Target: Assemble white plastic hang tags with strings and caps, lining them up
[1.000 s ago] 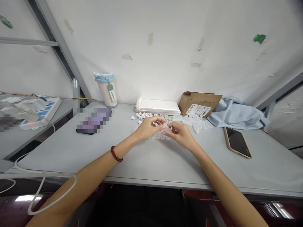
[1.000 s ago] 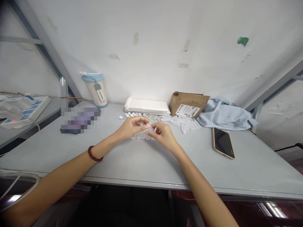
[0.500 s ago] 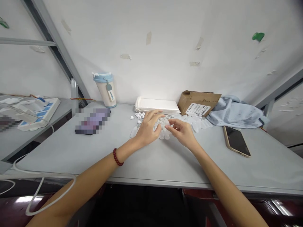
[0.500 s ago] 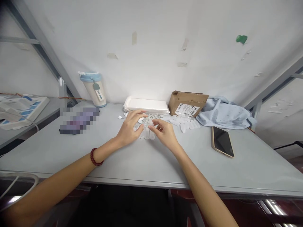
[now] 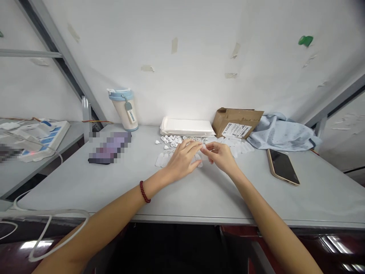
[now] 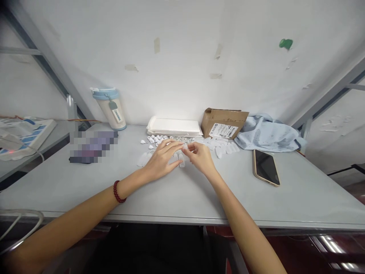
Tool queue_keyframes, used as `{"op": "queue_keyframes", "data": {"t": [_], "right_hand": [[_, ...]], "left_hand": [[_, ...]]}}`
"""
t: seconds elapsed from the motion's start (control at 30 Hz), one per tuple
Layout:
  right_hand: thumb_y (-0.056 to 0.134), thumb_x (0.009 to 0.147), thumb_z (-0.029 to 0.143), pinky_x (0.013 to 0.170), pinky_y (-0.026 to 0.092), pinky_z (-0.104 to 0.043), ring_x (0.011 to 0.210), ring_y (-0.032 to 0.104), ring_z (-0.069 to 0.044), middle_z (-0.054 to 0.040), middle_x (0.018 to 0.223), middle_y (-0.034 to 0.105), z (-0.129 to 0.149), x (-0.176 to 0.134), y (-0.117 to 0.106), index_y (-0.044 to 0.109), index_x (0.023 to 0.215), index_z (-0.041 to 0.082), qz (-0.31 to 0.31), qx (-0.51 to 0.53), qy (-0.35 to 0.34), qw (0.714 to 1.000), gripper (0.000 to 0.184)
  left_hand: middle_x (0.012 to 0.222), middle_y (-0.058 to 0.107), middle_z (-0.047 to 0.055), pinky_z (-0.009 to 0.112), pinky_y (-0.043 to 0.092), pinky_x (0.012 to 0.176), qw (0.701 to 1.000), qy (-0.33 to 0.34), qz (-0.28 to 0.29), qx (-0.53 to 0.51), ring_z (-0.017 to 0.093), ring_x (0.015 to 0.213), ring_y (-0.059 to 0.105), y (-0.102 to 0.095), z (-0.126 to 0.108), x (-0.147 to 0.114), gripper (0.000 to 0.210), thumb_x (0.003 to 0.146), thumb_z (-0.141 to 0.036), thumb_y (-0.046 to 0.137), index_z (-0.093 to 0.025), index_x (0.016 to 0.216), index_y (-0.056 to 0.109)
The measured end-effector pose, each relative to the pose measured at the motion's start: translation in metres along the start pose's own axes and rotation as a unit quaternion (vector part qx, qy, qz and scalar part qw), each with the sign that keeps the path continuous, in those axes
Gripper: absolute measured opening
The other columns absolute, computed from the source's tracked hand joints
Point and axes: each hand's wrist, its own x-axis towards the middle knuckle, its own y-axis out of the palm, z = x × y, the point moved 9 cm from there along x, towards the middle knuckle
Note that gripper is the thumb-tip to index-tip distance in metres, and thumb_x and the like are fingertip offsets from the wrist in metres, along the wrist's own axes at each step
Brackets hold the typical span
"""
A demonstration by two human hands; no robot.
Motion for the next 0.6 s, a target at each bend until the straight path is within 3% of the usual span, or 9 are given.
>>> {"op": "queue_keyframes", "data": {"t": [0.17,0.5,0.6], "right_hand": [[0.064,0.073,0.034,0.046,0.042,-0.024,0.042,0.051,-0.012,0.0020,0.045,0.054,-0.022,0.008,-0.005,0.058,0.067,0.015,0.030,-0.103,0.057,0.993,0.021],[0.060,0.076,0.037,0.047,0.043,-0.025,0.038,0.051,-0.012,0.0020,0.046,0.057,-0.029,0.008,0.014,0.063,0.066,0.016,0.083,-0.126,0.046,0.987,0.023],[0.060,0.076,0.037,0.045,0.042,-0.025,0.038,0.049,-0.011,0.0021,0.046,0.056,-0.029,0.009,0.016,0.065,0.068,0.016,0.091,-0.124,0.037,0.987,0.024]], "left_hand": [[0.120,0.059,0.009,0.046,0.042,0.098,0.999,-0.031,0.016,0.001,0.027,0.116,0.044,0.002,0.004,0.000,0.035,0.082,-0.015,0.057,-0.017,0.116,0.054],[0.110,0.062,0.010,0.044,0.043,0.092,0.996,-0.083,0.037,-0.006,0.027,0.109,0.046,0.004,0.016,0.000,0.031,0.081,-0.017,0.058,-0.015,0.112,0.056],[0.110,0.061,0.010,0.045,0.042,0.093,0.994,-0.089,0.066,-0.010,0.028,0.109,0.046,0.009,0.018,-0.001,0.034,0.080,-0.026,0.063,-0.016,0.112,0.056]]}}
